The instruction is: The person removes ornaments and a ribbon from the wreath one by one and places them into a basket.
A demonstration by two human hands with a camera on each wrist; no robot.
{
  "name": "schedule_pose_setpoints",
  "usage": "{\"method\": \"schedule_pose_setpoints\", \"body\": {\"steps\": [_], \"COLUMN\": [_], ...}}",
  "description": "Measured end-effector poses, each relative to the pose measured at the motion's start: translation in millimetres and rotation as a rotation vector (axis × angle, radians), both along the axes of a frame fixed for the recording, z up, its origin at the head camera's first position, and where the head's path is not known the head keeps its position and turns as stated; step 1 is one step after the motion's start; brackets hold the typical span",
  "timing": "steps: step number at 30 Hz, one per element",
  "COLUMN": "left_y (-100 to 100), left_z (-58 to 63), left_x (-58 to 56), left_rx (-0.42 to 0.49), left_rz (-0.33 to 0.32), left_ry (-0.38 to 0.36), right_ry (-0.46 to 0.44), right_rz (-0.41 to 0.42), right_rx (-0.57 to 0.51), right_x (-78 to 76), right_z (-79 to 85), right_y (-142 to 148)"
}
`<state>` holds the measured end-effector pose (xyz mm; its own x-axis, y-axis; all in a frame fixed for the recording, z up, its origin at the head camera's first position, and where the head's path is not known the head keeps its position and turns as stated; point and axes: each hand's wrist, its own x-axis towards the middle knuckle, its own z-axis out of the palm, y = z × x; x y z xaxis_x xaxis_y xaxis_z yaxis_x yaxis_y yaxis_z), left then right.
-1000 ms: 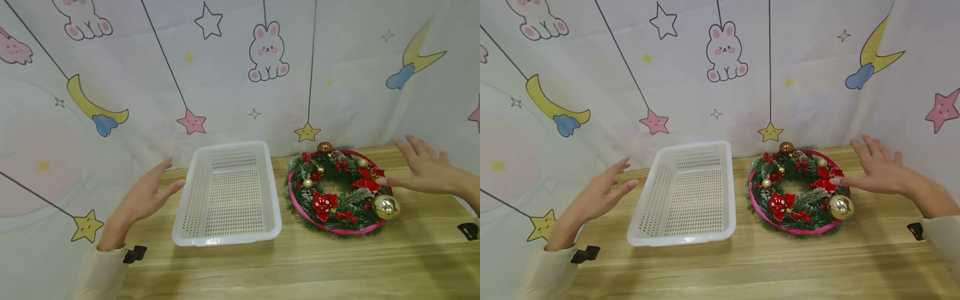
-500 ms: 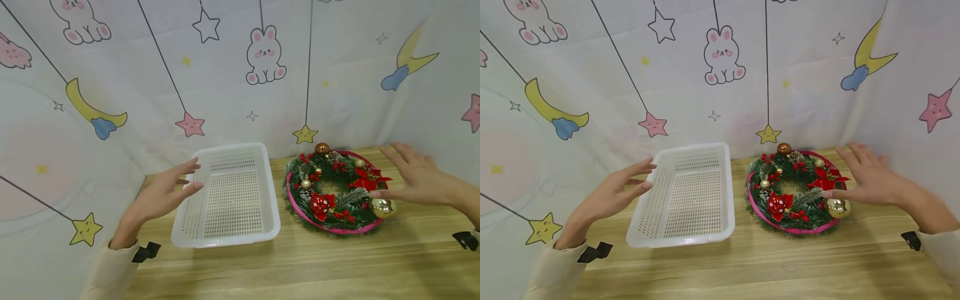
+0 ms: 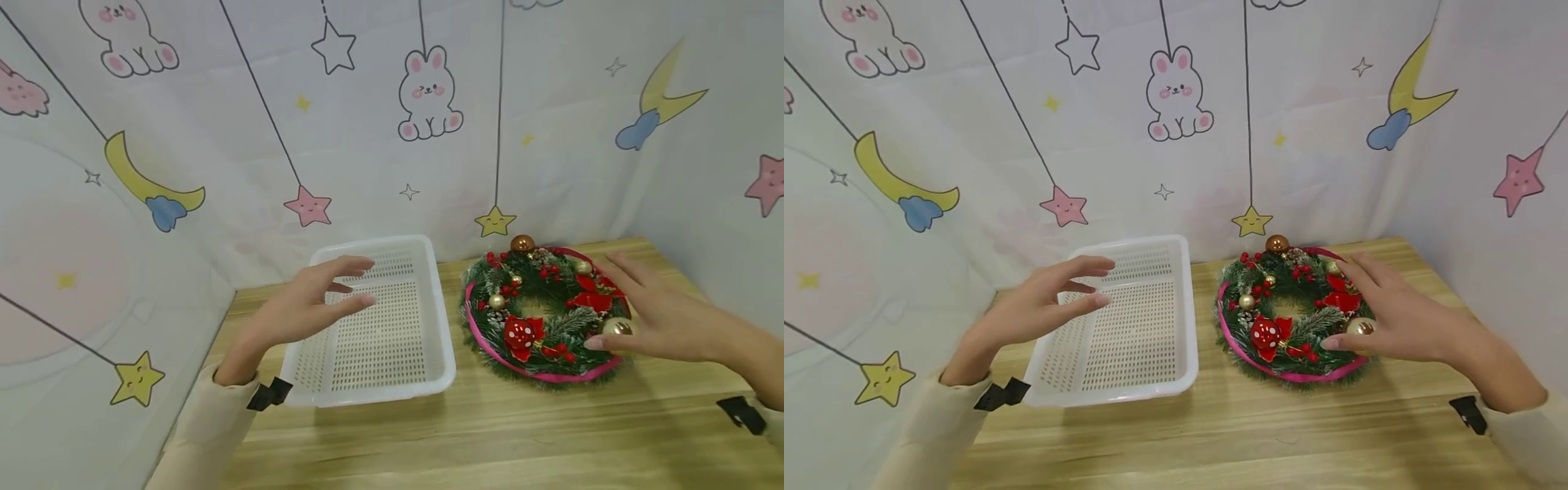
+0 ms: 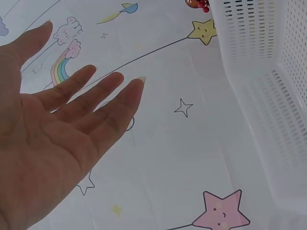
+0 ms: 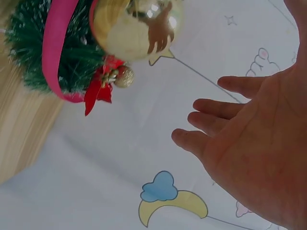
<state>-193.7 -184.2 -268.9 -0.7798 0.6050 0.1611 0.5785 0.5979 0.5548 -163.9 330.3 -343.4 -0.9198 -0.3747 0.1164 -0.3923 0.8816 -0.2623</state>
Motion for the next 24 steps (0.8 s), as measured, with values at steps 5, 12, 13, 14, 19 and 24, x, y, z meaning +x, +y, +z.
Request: {"method": "schedule_pose_setpoints", "body": {"steps": [5,12,13,14,19,24], "left_y": [19,41,45,48,65,83], "left_z": [-0.6,-4.8,-5.4,-6.3,-9.2,-10.9], "left_x": [-7.7,-18.7,-19.9,-21.4,-27.3,-32.7], "left_rx": [0.024,0.013,0.002,-0.01,-0.074,-0.122], "left_rz": [-0.061,-0.119,-0.123,-0.126,-0.148,-0.181], "left_ry": [0.009,0.02,0.015,0.009,-0.021,-0.045], "right_ry": [-0.057,-0.067,-0.07,-0.073,-0.035,0.002], "right_rz": [0.01,0.011,0.014,0.013,0.043,0.08], "right_rx": [-0.065,-0.058,-0.063,-0.069,-0.087,-0.107], "right_x": [11.5,22.2,23.7,25.6,35.7,44.2], "right_z": [-4.0,-11.8,-12.7,-13.6,-20.2,-29.6], "right_y": [-9,-20,-22,-23,-30,-38]}}
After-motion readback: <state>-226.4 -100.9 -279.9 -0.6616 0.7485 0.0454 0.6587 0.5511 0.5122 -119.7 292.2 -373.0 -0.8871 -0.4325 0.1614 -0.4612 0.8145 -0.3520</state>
